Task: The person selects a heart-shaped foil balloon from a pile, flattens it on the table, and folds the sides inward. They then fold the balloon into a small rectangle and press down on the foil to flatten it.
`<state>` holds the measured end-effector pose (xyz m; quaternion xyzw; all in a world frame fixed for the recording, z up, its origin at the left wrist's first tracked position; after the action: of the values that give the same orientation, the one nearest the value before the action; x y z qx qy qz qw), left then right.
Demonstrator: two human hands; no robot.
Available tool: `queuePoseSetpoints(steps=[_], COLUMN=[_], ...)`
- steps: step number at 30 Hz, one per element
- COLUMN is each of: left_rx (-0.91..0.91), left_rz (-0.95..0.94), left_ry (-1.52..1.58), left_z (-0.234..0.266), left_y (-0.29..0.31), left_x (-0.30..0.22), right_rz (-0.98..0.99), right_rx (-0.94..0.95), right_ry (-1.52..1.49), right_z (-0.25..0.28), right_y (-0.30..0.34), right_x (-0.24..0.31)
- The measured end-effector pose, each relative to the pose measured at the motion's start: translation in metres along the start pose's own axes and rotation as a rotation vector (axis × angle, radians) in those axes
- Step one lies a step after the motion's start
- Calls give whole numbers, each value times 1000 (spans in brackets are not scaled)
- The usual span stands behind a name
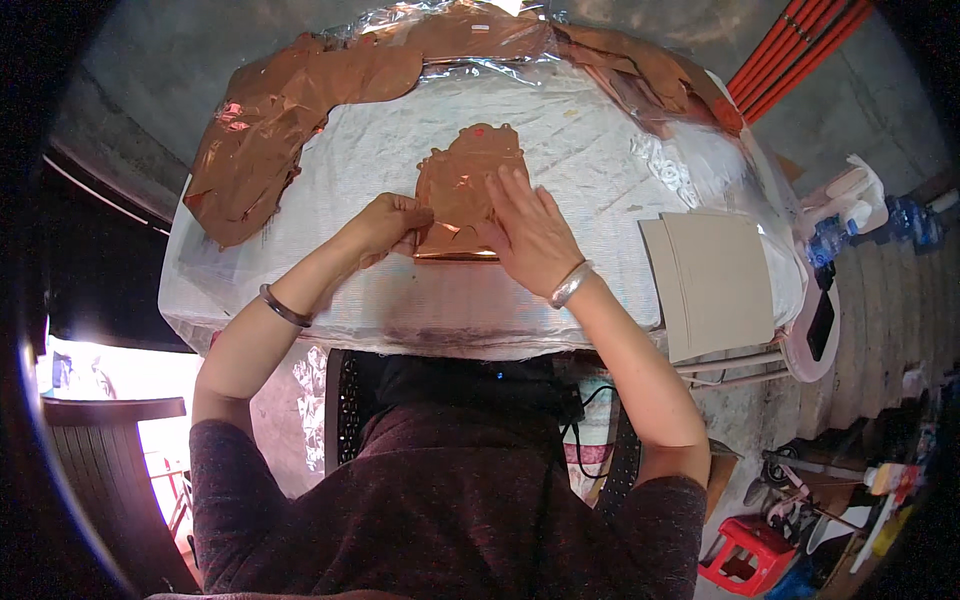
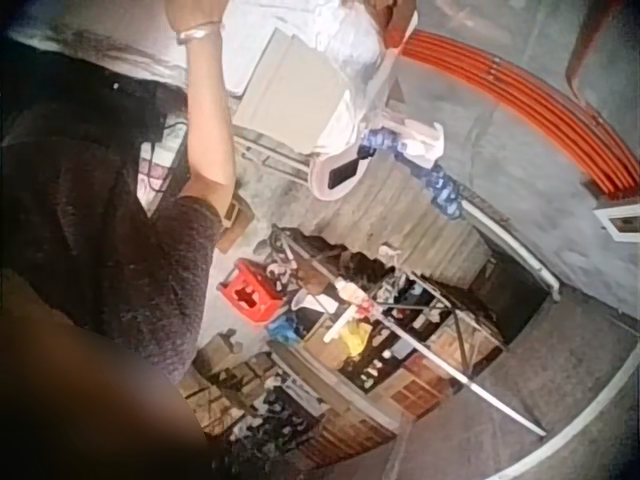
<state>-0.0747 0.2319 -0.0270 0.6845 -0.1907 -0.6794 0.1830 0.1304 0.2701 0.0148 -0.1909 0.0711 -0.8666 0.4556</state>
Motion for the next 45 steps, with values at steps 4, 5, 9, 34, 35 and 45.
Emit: queuePoseSetpoints(steps=[4, 5, 9, 34, 35, 45], left_rx=[-5, -23, 13, -567, -543, -544], left_rz=[9, 15, 20, -799, -777, -580], left_ry=[4, 26, 18, -854, -833, -583], left_z=[0, 0, -2, 2, 0, 8], left_y=[-4, -5, 0, 42, 40, 6], left_x=[4, 5, 2, 2, 1, -11], right_rz=[-19, -30, -64, -100, -95, -83], right_rx=[150, 173, 251, 258, 259, 286], right_ry=[-4, 12, 61, 72, 76, 50], right_z=[-16, -20, -25, -29, -28, -26], right_y=[2, 4, 5, 4, 4, 3], right_x=[-6, -7, -6, -3, -3, -2])
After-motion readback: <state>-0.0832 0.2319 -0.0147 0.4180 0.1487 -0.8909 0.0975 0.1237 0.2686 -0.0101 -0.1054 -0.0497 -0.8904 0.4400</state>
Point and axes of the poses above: each hand's wrist, its own y-axis away from the middle knuckle, its own z-axis out of the back of the hand, x = y × z, the point moved 4 cm from there along -y, towards the middle knuckle, and after that the axes turned 3 degrees about z, right-handed, at the moved point
